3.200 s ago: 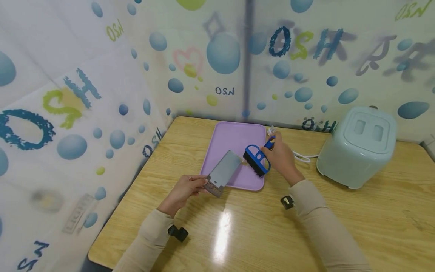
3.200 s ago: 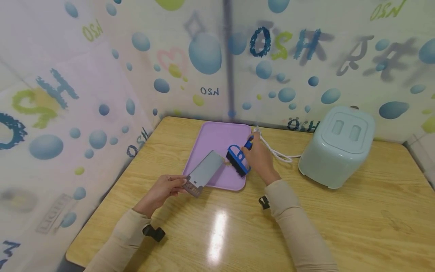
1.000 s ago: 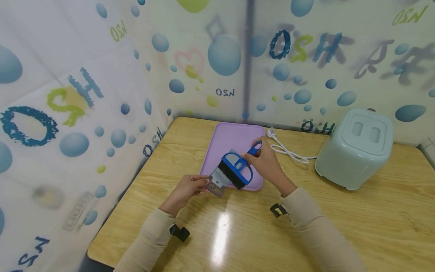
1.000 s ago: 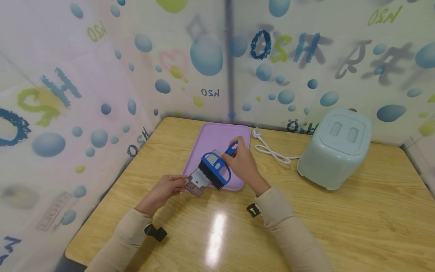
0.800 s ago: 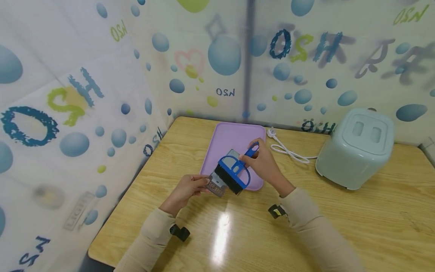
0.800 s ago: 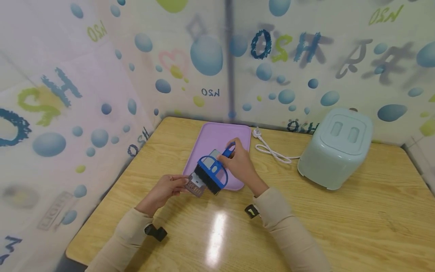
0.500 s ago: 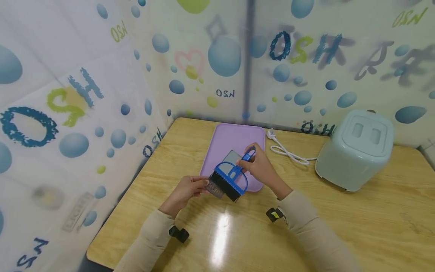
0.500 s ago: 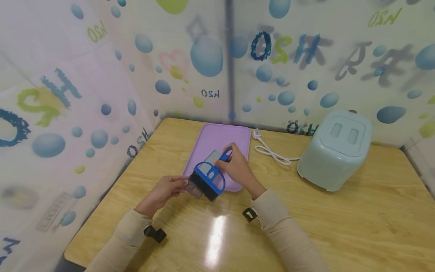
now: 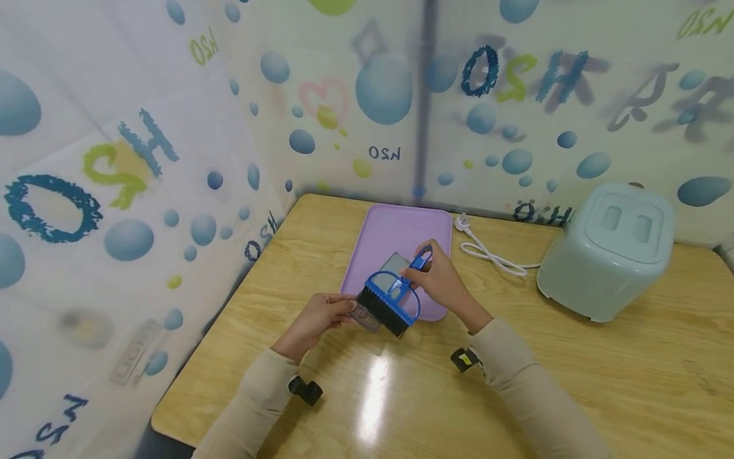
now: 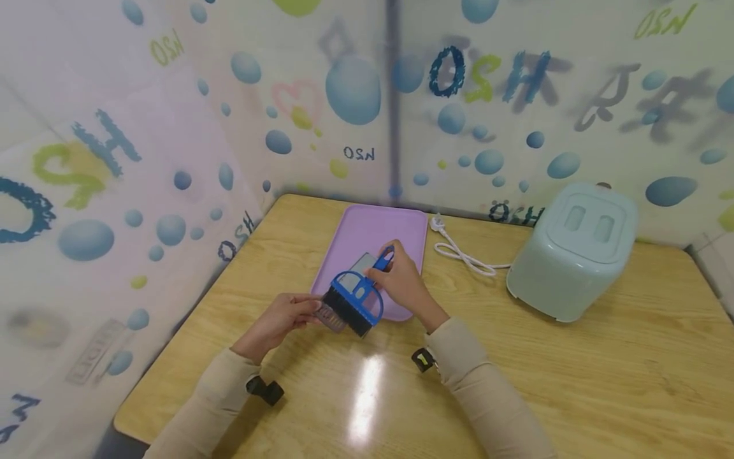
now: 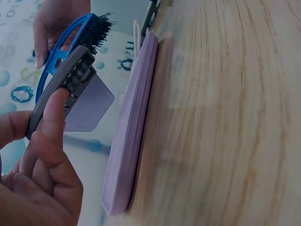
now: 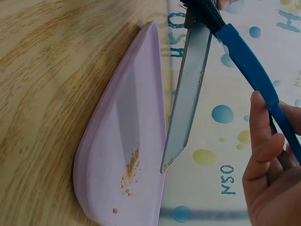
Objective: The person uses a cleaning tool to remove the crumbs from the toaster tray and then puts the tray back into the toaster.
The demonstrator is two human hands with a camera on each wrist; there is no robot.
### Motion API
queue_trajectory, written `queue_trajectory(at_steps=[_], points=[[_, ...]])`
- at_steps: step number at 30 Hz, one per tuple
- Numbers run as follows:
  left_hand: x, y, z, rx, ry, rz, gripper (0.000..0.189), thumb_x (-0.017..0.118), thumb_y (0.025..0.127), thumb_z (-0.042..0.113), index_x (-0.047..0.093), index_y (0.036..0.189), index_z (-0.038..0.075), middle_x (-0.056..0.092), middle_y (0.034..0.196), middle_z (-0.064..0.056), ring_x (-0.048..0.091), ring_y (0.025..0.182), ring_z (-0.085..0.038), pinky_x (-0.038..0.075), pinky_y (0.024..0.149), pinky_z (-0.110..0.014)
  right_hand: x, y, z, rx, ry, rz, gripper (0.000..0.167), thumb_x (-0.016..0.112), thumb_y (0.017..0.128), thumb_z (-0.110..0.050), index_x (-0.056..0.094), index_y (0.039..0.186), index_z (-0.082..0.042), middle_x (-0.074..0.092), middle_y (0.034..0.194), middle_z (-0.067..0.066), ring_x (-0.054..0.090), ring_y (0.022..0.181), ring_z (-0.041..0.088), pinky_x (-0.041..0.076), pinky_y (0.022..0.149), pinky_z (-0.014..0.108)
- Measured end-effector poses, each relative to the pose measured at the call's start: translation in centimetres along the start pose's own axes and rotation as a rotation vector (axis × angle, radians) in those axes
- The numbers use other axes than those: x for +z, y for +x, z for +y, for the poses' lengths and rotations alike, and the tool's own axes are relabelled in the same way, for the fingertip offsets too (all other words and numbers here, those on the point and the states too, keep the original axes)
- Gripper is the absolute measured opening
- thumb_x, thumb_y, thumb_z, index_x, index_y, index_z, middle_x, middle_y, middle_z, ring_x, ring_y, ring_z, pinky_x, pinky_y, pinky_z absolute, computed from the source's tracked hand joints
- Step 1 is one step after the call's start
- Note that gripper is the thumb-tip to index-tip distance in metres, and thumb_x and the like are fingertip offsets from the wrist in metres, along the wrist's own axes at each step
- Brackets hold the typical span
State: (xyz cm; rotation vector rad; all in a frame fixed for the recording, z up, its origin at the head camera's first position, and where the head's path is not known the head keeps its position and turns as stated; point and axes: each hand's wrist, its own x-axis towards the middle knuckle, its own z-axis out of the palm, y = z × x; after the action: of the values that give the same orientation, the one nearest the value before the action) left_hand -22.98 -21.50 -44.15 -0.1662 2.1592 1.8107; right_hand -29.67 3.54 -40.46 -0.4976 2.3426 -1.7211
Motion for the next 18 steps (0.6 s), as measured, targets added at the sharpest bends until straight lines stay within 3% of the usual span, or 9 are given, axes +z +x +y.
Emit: queue_trajectory(at_steps=[3,13,18], points=[[0.03,0.13,0.05,0.003,-0.001,0.0,0.04,0.055,0.096,0.014,0.056,0.131,-0.006,0.071,0.076,0.009,0.066,0.068,-0.003,0.043,0.057,-0.018,0.08,0.12,0.1,0.003,-0.003,0.016,0.034,0.067,0.09,-0.012,0.04,0.109,-0.003,0.07,0.075,0.016,0.07,0.071,0.034,0.039,0.047,0.028],[0.27,0.19,0.23,-0.009,-0.01,-0.003,0.041,0.056,0.096,0.013,0.056,0.131,-0.007,0.07,0.073,0.009,0.067,0.068,-0.004,0.043,0.057,-0.018,-0.11,0.38,0.49,-0.011,-0.071,0.1,0.035,0.068,0.089,-0.014,0.041,0.108,-0.004,0.069,0.074,0.016,0.066,0.059,0.014,0.035,0.048,0.026],[0.32,0.11,0.19,-0.011,-0.017,-0.005,0.041,0.055,0.096,0.013,0.055,0.131,-0.007,0.069,0.071,0.01,0.067,0.067,-0.003,0.043,0.056,-0.017,-0.21,0.47,0.54,-0.008,-0.088,0.115,0.037,0.068,0.089,-0.016,0.041,0.11,-0.003,0.068,0.076,0.016,0.066,0.06,0.015,0.04,0.051,0.028]])
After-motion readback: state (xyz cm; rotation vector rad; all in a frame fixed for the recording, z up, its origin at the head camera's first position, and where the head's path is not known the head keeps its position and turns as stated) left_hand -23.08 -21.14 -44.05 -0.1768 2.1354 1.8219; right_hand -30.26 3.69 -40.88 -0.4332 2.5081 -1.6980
